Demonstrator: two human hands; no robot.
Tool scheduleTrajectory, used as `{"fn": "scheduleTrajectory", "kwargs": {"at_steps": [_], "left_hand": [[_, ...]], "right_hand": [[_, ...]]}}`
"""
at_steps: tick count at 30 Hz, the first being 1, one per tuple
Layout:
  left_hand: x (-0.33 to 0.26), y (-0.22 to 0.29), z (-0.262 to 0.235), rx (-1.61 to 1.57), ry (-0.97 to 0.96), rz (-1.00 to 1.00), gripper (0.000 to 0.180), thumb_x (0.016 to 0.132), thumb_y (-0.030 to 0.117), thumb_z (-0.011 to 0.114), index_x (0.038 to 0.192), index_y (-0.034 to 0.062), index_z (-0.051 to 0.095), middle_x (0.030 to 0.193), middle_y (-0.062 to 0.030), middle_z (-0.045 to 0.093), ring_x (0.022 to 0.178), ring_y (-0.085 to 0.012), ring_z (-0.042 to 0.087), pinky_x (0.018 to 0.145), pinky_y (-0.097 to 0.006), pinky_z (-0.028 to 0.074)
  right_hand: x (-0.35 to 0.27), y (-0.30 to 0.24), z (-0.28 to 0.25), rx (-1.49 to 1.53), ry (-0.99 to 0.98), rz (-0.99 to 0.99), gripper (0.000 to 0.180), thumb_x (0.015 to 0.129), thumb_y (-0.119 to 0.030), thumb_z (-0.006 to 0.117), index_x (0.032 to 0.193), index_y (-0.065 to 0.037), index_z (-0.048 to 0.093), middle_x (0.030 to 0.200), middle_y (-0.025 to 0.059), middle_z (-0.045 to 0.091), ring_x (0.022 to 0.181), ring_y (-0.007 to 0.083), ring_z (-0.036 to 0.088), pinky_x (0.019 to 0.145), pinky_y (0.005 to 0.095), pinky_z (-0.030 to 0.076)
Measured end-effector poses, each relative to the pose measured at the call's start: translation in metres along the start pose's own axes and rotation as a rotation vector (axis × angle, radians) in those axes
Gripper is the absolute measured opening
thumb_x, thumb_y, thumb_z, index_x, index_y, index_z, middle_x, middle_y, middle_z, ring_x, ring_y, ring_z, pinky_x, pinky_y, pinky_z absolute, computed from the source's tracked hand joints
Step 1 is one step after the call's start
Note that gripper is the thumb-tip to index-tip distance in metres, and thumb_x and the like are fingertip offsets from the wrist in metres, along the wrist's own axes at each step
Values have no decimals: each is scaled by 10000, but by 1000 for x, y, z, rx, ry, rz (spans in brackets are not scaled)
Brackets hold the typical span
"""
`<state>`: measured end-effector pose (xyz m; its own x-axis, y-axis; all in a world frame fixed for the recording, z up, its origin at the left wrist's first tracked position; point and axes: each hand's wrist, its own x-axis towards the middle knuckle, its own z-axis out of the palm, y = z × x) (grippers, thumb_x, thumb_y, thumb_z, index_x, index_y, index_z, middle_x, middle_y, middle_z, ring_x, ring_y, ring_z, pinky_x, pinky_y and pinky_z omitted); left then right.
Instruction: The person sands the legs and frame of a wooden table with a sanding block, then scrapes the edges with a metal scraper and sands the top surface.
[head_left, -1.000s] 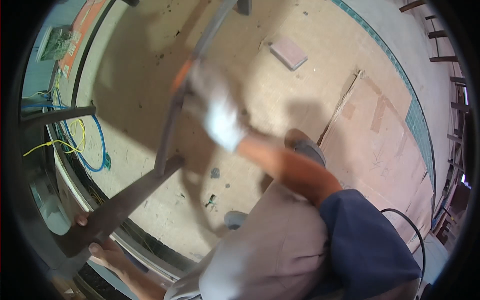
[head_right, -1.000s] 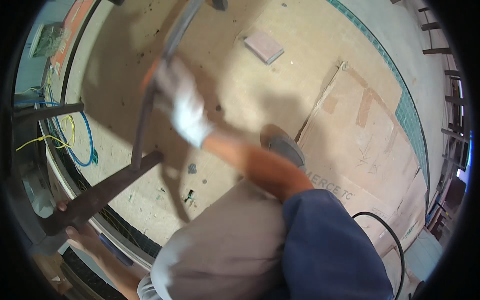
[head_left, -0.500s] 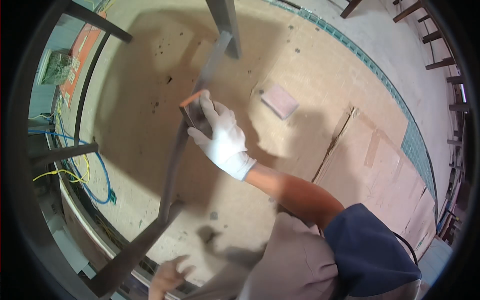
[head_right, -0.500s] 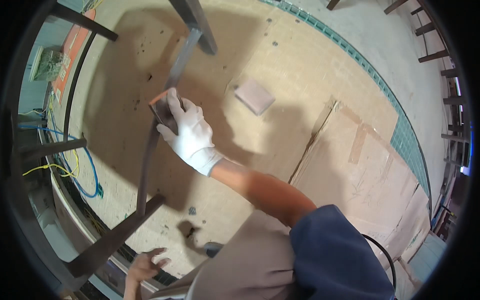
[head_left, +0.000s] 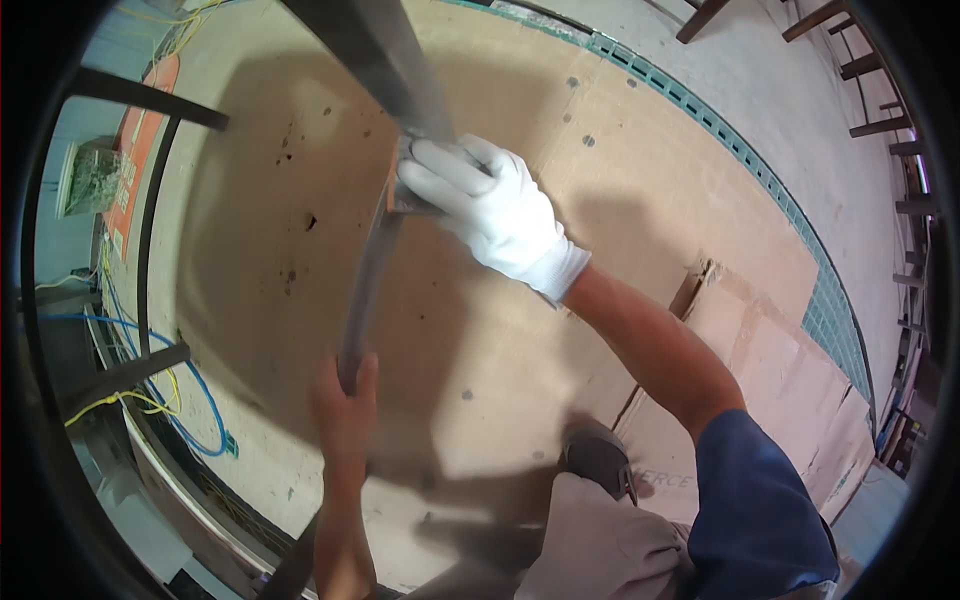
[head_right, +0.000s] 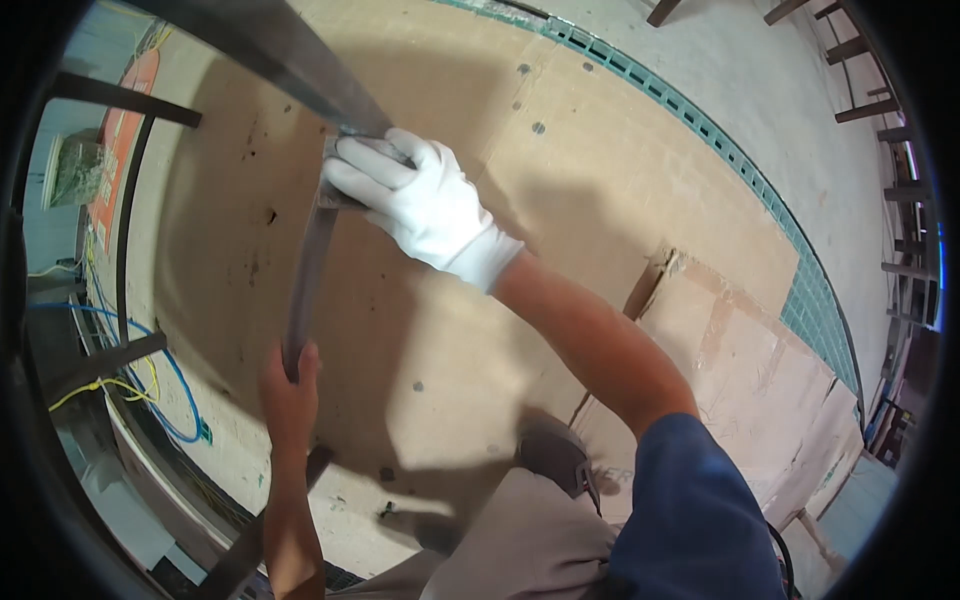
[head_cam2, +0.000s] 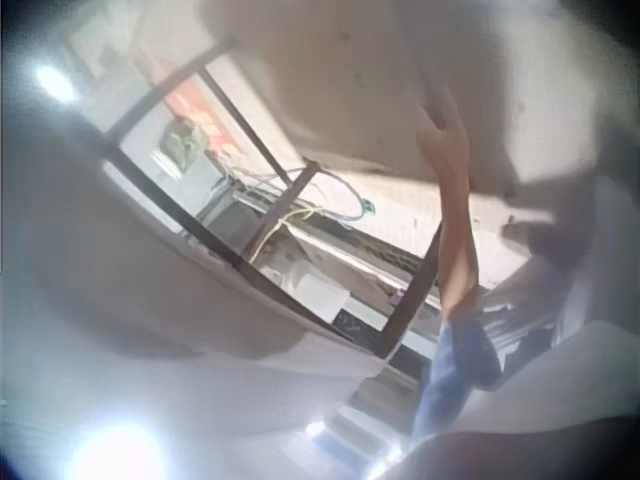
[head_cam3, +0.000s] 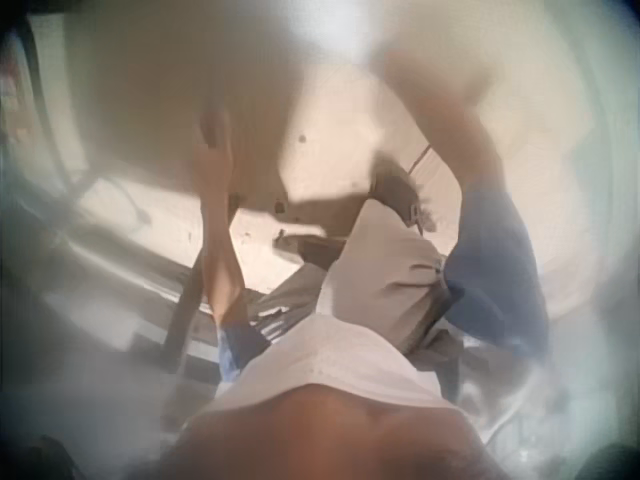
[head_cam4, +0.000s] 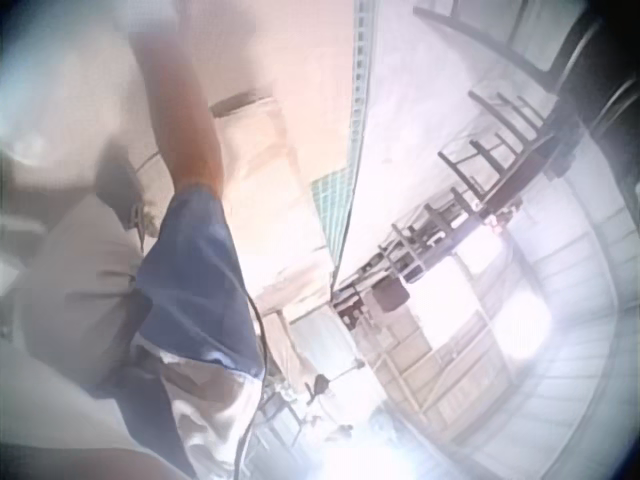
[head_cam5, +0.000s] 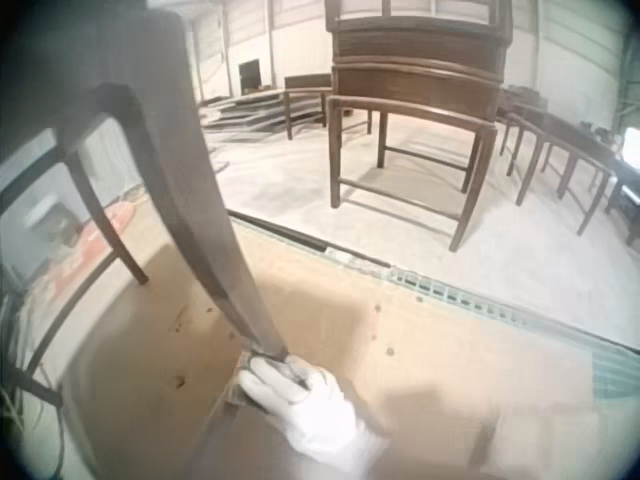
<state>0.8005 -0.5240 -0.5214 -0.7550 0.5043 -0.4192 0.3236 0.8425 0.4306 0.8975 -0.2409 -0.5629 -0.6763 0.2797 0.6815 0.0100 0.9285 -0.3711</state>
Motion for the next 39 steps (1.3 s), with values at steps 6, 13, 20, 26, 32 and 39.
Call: {"fn": "scheduleTrajectory", "kwargs": {"at_steps": [6,13,20,26,32,39], "left_hand": [[-11,-10,11,32,169,12,423,945,387,743,1021,-9,617,869,-184,691,797,-336,692,721,-435,525],[-2,-16,15,60,266,100,396,918,364,772,953,3,613,749,-172,631,661,-334,617,641,-424,506],[-4,-19,19,195,316,141,388,918,376,766,920,27,597,720,-169,627,617,-365,609,590,-422,490],[-5,-23,15,168,313,88,382,914,404,757,939,48,622,744,-158,665,683,-347,682,639,-446,532],[-4,-15,20,207,281,103,392,919,431,735,950,53,637,732,-146,681,664,-364,694,608,-445,541],[-4,-11,13,222,247,70,398,951,386,724,947,3,617,743,-203,675,710,-422,699,604,-475,521]], "right_hand": [[24,18,12,59,-43,-68,405,810,-137,696,1211,-142,639,1238,7,647,855,251,617,773,368,520],[-51,19,-28,4,-388,262,580,759,-159,726,1333,-117,654,1421,71,592,1121,299,591,1006,448,467],[25,-7,-11,-130,-268,217,461,818,-280,714,1267,-195,649,1266,-30,633,921,257,562,800,378,492],[46,-4,12,-207,-116,33,348,749,-151,738,1083,-82,674,1107,45,676,712,279,606,607,355,540],[66,-22,1,-266,-418,190,287,805,-159,691,1081,-85,667,1036,81,673,729,283,605,586,375,509],[31,-18,-59,-511,-775,422,279,848,-293,688,1024,-78,669,976,62,600,783,225,551,656,357,477]]}}
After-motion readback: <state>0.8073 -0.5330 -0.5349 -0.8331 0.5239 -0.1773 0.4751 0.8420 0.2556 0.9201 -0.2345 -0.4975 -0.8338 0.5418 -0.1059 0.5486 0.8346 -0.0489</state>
